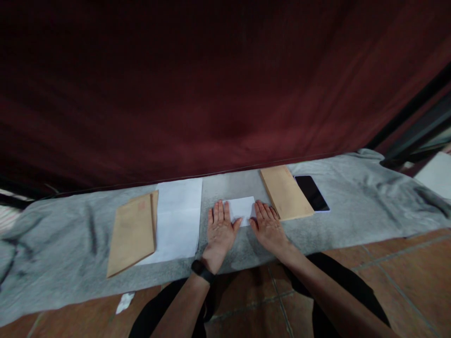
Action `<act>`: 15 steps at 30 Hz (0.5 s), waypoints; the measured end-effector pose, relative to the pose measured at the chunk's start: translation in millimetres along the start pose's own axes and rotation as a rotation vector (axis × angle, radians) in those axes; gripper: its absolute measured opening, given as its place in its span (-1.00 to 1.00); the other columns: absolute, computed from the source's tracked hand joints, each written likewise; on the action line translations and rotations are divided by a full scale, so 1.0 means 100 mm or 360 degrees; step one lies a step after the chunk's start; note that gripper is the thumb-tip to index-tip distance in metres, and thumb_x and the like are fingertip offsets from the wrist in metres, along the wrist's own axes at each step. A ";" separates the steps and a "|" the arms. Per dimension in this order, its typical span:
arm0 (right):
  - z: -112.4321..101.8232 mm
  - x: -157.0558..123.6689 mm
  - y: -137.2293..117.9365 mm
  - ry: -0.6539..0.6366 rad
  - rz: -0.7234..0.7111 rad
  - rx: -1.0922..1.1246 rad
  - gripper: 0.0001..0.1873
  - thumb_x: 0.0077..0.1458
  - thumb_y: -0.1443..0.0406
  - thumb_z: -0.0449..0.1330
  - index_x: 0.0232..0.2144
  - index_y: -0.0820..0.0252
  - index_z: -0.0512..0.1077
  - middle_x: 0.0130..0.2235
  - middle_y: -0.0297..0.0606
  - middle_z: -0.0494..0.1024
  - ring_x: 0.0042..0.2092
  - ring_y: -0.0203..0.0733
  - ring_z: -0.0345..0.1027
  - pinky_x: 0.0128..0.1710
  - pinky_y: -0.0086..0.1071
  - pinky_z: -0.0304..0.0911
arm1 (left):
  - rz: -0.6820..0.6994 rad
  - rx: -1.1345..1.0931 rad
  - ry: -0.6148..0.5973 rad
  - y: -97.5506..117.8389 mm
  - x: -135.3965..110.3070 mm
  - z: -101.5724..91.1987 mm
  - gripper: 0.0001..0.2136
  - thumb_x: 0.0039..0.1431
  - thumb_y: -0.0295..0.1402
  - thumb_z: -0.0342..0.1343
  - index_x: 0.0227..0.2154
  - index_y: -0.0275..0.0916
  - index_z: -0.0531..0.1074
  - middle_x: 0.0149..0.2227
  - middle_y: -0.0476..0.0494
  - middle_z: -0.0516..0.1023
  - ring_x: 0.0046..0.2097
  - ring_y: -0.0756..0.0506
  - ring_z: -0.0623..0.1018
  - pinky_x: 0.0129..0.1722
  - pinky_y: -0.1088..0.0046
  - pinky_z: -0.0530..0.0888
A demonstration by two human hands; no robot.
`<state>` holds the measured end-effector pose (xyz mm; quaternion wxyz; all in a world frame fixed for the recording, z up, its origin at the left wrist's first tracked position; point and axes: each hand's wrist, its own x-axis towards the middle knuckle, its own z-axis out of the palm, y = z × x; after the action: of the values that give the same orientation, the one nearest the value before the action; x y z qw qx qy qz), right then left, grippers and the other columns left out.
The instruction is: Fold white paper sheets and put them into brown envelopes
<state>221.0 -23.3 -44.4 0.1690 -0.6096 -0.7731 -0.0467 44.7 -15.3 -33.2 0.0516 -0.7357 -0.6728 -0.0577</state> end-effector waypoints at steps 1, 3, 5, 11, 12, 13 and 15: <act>-0.03 0.01 0.00 -0.0015 0.0013 0.0006 -0.43 0.38 0.20 -0.05 0.30 0.45 0.21 0.32 0.03 0.29 0.31 0.08 0.13 0.27 -0.09 0.04 | -0.0011 0.0006 -0.0004 -0.01 -0.01 -0.01 -0.28 0.37 0.05 -0.23 0.37 -0.44 0.07 0.40 -0.45 0.10 0.43 -0.30 0.08 0.40 0.02 0.00; -0.09 0.04 0.01 -0.0050 0.0043 0.0027 -0.43 0.36 0.20 -0.03 0.29 0.44 0.23 0.30 0.05 0.32 0.28 0.10 0.17 0.24 -0.10 0.08 | -0.0024 0.0030 -0.0015 -0.01 -0.02 -0.03 -0.28 0.37 0.05 -0.24 0.37 -0.44 0.07 0.40 -0.45 0.09 0.43 -0.30 0.08 0.40 0.02 0.00; -0.16 0.08 0.01 -0.0100 0.0081 0.0060 -0.48 0.35 0.21 -0.01 0.24 0.38 0.30 0.23 0.04 0.39 0.20 0.10 0.24 0.20 -0.11 0.13 | -0.0021 0.0065 -0.0030 -0.02 -0.04 -0.05 -0.28 0.38 0.05 -0.24 0.37 -0.46 0.06 0.40 -0.46 0.09 0.43 -0.31 0.08 0.40 0.01 -0.01; -0.31 0.22 0.03 -0.0293 0.0220 0.0202 -0.56 0.33 0.25 0.01 0.16 0.31 0.37 -0.01 0.01 0.52 0.01 0.02 0.41 0.03 -0.21 0.25 | -0.0012 0.0116 -0.0049 0.01 -0.06 -0.10 -0.30 0.40 0.00 -0.21 0.35 -0.51 0.09 0.39 -0.48 0.09 0.43 -0.32 0.07 0.40 0.00 -0.03; -0.32 0.24 0.03 -0.0336 0.0261 0.0233 -0.55 0.33 0.25 0.01 0.18 0.31 0.35 -0.02 0.01 0.52 -0.02 0.00 0.43 -0.01 -0.24 0.27 | -0.0014 0.0117 -0.0047 0.02 -0.06 -0.11 -0.30 0.40 0.00 -0.21 0.35 -0.51 0.09 0.39 -0.48 0.09 0.43 -0.33 0.08 0.40 0.00 -0.02; -0.32 0.25 0.03 -0.0382 0.0305 0.0267 -0.55 0.33 0.25 0.01 0.18 0.30 0.34 -0.02 0.00 0.52 -0.06 -0.03 0.46 -0.05 -0.27 0.28 | -0.0015 0.0116 -0.0043 0.02 -0.06 -0.11 -0.30 0.40 0.00 -0.20 0.35 -0.51 0.09 0.39 -0.49 0.09 0.43 -0.33 0.08 0.40 0.00 -0.01; -0.31 0.27 0.03 -0.0461 0.0373 0.0323 -0.59 0.33 0.23 0.01 0.14 0.27 0.38 -0.05 -0.04 0.54 -0.12 -0.08 0.50 -0.12 -0.31 0.29 | -0.0014 0.0109 -0.0036 0.02 -0.05 -0.11 -0.30 0.39 0.00 -0.19 0.34 -0.51 0.10 0.39 -0.49 0.10 0.43 -0.33 0.09 0.40 0.00 0.00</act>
<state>225.2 -5.6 -6.8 0.1209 -0.6754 -0.7140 0.1393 46.1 -22.6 -22.9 0.0688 -0.7312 -0.6781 -0.0266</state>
